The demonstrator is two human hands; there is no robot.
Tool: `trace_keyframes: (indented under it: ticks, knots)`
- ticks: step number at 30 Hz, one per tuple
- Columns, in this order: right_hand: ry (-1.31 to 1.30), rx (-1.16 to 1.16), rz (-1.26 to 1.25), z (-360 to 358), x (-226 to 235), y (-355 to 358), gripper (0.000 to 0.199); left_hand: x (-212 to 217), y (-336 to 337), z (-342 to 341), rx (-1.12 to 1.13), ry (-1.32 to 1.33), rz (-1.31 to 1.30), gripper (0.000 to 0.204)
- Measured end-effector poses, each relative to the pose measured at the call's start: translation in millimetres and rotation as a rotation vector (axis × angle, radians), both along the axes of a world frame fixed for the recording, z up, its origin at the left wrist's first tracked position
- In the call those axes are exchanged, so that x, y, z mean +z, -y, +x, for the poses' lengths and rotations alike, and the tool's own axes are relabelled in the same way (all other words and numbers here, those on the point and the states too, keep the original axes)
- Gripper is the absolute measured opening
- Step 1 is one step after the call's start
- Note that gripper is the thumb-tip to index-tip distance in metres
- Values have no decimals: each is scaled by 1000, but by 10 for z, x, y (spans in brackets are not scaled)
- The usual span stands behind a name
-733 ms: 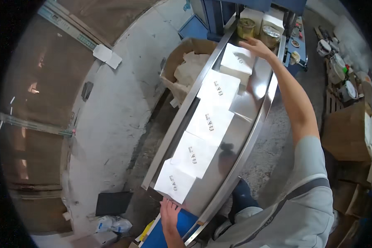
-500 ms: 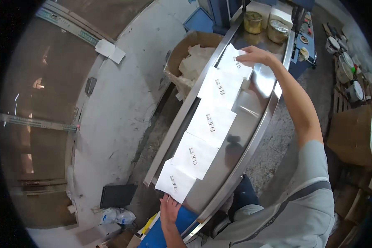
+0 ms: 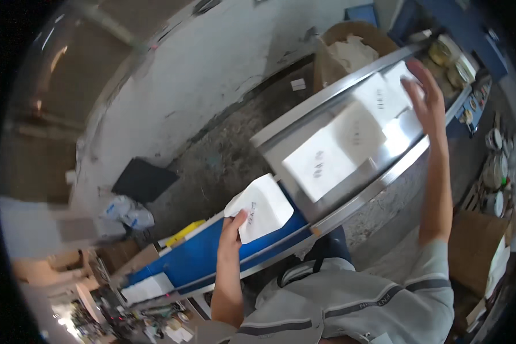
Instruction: The recorder bags small white boxes at a workstation and then places them onto a conveyor belt for industrial packaging.
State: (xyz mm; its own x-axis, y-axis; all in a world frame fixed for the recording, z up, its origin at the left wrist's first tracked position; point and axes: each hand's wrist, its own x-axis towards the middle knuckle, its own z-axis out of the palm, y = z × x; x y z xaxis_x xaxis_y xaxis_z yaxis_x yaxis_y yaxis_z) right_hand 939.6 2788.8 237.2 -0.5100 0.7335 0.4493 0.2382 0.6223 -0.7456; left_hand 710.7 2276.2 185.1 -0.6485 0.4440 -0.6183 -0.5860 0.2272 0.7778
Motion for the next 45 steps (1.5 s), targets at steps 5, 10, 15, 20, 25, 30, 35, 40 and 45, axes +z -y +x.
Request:
trace_keyframes:
  ticks: [5, 10, 15, 20, 25, 30, 35, 40, 45]
  knots:
    - [-18, 704, -966, -994, -496, 2420, 71, -72, 676, -224, -15, 108, 333, 67]
    - [186, 1181, -1832, -1908, -1580, 3791, 85, -278, 1388, -462, 104, 98, 3, 66]
    - [583, 1214, -1735, -2605, -1866, 4817, 94, -395, 2156, -823, 137, 167, -110, 59]
    - [726, 1053, -1648, -3338, -1856, 6956, 92, -1027, 4268, -1560, 133, 120, -158, 51]
    - [834, 917, -1588, -3487, -2039, 7672, 79, -1222, 4813, -1827, 87, 126, -159, 50]
    - [767, 973, -1282, -3390, -2050, 7707, 73, -1223, 4945, -1897, 253, 89, -97, 46]
    - [680, 1215, -1176, -2910, -1437, 6819, 72, -779, 4779, -1922, 271, -340, -541, 94]
    - [437, 1050, -1014, -2147, -1035, 4973, 43, -189, 3491, -1732, 465, -802, -391, 63]
    - [130, 590, -809, -1209, -284, 2999, 32, -706, 1578, -1058, 104, -487, -96, 49]
